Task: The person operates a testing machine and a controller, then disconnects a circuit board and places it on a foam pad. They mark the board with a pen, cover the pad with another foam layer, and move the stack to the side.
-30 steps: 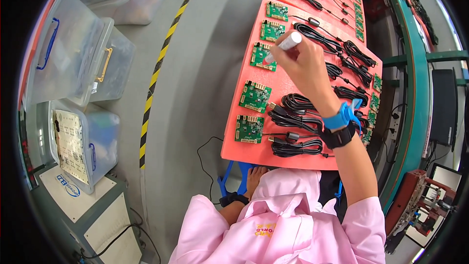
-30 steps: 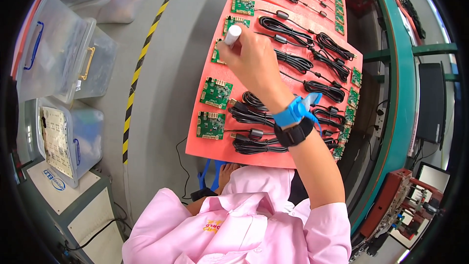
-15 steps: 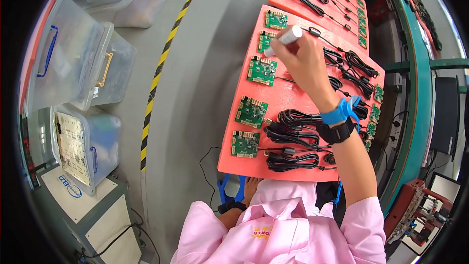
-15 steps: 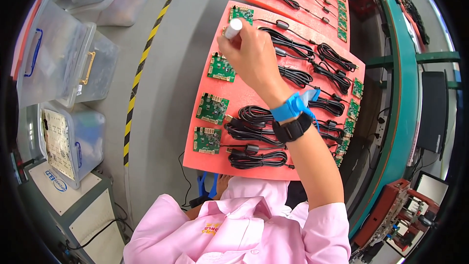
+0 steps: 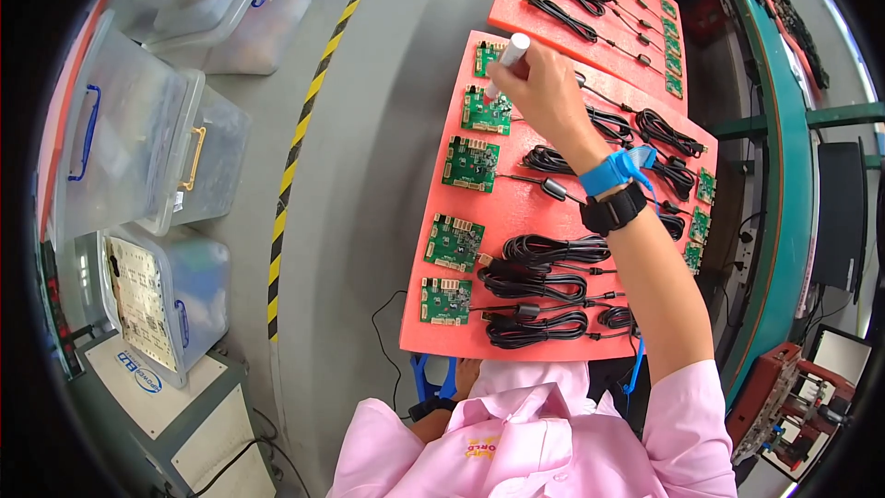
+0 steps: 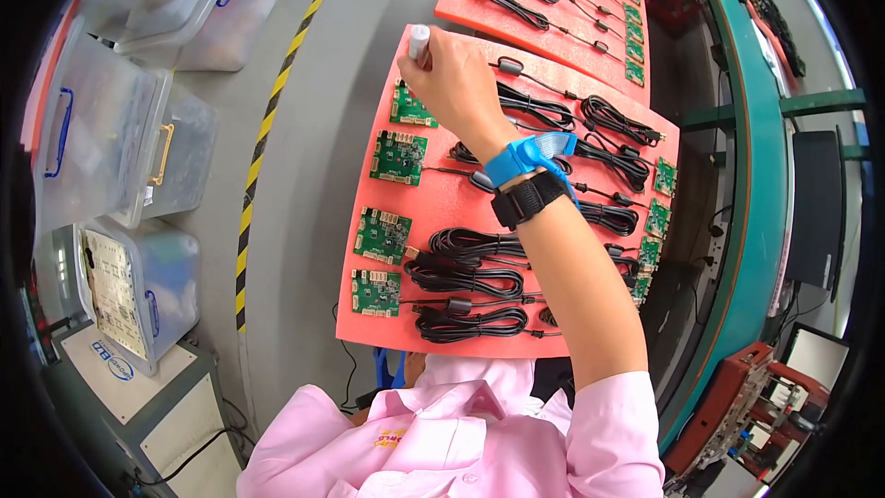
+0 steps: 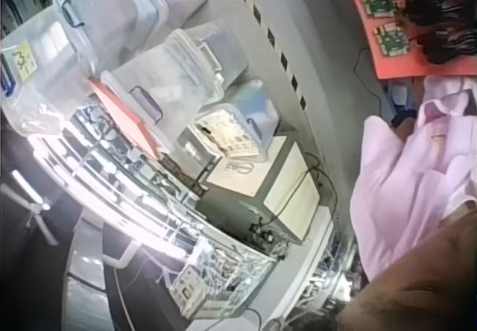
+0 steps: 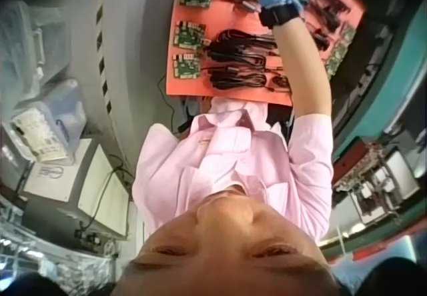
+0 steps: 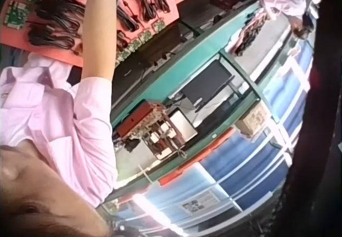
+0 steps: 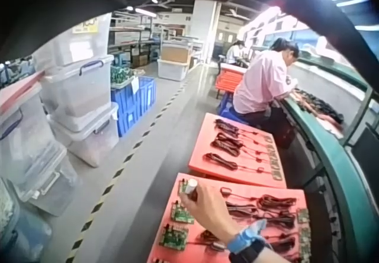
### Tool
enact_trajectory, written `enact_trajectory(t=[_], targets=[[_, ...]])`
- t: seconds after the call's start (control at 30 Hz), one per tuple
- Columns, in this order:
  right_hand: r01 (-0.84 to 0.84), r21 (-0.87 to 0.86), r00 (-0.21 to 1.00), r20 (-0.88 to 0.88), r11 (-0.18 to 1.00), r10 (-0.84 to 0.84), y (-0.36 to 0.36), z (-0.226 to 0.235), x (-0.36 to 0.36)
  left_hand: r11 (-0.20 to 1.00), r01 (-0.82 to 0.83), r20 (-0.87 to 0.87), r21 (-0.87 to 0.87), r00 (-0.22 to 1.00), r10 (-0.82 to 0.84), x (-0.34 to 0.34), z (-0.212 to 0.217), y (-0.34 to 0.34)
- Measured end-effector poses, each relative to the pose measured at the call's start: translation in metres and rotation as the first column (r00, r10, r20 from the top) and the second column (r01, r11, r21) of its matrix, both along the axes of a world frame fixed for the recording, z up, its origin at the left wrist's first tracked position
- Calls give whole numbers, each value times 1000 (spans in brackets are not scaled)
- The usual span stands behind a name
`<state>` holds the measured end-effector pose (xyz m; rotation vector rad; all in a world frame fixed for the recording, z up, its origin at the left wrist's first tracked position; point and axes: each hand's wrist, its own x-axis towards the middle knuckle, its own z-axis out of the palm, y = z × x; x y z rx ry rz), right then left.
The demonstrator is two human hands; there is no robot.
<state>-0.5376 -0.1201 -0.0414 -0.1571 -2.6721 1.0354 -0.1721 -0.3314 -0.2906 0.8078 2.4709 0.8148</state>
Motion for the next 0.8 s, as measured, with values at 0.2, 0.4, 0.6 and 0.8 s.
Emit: enact_trajectory(t=[0.2,0.4,0.6,0.8], targets=[[63,93,996,-68,994,-56,19,9,-32,1000,12,2,-10,1000,-12,-3,0,3],[70,110,996,-69,991,-63,27,-6,-45,1000,19,1,-24,1000,-19,-7,0,7],[80,8,994,77,997,-80,32,-19,-42,999,24,-7,-37,1000,-24,-11,-2,10],[30,-23,999,-31,999,-30,41,25,-9,998,26,-31,-52,999,-28,-16,0,9]])
